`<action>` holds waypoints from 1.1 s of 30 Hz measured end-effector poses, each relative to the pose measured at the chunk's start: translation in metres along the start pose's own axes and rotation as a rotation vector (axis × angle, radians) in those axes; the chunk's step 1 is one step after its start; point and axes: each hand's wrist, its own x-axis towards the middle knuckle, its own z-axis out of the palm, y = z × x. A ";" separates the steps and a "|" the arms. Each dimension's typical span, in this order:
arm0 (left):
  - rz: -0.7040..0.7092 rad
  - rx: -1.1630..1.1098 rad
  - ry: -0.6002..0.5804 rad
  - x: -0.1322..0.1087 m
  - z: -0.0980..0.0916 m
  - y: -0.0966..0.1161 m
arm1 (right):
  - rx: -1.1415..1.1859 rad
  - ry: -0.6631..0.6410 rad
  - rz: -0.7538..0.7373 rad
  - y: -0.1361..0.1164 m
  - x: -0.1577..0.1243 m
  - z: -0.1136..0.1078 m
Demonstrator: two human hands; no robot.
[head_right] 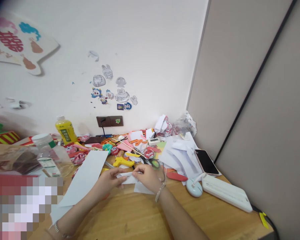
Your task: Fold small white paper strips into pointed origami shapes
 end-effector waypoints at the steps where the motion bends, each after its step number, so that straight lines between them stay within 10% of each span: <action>1: 0.007 0.010 -0.003 0.000 0.000 0.000 | 0.001 -0.001 0.001 0.000 0.000 0.000; 33: 0.204 0.350 -0.091 0.001 -0.001 -0.012 | -0.196 -0.097 -0.075 -0.010 -0.004 0.006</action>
